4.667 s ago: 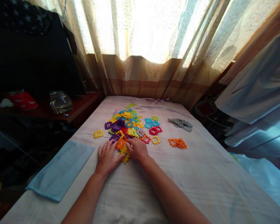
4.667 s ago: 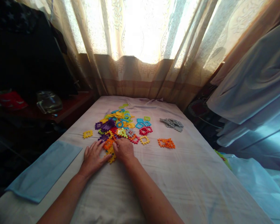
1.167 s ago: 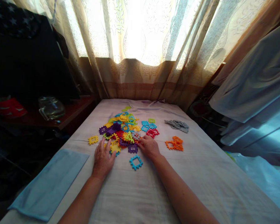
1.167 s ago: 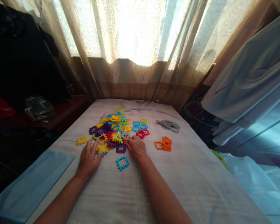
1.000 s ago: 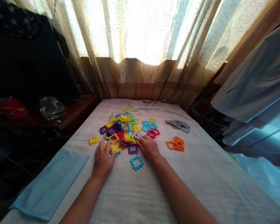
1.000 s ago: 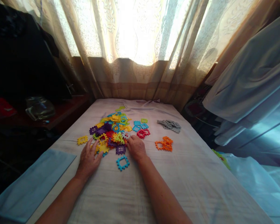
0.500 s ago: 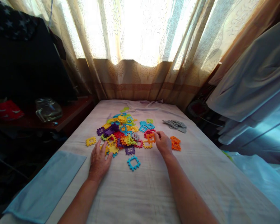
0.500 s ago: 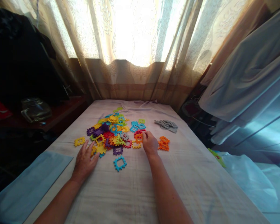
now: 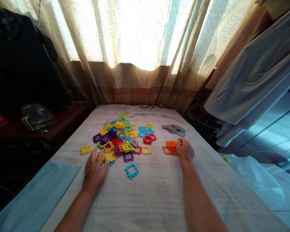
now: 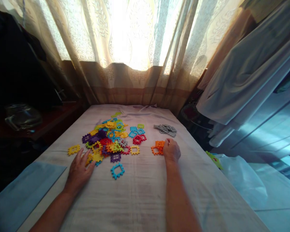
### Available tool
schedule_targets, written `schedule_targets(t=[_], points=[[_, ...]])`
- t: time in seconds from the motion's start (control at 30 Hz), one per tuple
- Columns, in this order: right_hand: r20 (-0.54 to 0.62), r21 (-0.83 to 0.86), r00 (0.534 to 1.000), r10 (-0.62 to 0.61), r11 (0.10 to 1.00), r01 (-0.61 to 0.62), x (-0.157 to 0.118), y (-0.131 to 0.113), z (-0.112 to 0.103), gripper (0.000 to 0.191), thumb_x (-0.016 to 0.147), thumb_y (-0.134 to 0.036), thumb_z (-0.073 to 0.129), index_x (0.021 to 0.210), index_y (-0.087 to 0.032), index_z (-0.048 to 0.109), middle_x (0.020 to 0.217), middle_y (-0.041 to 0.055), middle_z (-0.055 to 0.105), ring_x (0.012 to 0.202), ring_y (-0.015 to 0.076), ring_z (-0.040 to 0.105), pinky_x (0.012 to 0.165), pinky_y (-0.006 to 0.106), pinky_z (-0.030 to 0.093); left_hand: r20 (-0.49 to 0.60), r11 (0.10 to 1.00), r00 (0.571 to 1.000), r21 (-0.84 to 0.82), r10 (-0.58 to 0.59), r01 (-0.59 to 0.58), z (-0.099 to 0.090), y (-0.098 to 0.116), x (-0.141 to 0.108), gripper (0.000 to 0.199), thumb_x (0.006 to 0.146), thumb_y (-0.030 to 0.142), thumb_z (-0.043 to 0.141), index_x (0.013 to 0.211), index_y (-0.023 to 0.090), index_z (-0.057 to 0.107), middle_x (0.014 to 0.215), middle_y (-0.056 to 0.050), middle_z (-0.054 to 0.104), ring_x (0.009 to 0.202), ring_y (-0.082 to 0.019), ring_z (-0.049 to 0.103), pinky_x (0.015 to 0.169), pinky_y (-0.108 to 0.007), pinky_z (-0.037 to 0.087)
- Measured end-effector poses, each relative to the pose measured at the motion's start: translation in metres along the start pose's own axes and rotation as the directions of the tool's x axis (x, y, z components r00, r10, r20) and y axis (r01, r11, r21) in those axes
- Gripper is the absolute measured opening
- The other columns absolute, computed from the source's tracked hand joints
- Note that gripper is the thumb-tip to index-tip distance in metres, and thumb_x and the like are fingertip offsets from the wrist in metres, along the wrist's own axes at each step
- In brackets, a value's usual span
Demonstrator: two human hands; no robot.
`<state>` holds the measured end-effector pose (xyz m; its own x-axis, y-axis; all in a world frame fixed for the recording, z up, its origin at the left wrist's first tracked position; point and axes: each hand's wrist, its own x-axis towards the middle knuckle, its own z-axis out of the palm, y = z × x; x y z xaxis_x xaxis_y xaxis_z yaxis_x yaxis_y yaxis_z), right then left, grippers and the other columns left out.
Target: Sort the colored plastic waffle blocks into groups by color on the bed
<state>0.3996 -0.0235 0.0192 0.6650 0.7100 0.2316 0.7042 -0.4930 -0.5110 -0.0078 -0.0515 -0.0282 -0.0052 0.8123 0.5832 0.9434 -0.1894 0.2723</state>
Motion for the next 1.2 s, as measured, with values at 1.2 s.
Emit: schedule_targets(t=[1.2], points=[[0.218, 0.19, 0.507, -0.834, 0.546, 0.816, -0.132, -0.134, 0.042, 0.042, 0.079, -0.051, 0.068, 0.109, -0.022, 0.067, 0.123, 0.0109, 0.063, 0.119, 0.0296, 0.049, 0.101, 0.046, 0.032, 0.122, 0.999, 0.992, -0.006, 0.034, -0.034, 0.001, 0.006, -0.004, 0.045, 0.086, 0.037, 0.054, 0.127, 0.02, 0.058, 0.143, -0.017, 0.047, 0.133, -0.031, 0.044, 0.11, -0.052, 0.035]])
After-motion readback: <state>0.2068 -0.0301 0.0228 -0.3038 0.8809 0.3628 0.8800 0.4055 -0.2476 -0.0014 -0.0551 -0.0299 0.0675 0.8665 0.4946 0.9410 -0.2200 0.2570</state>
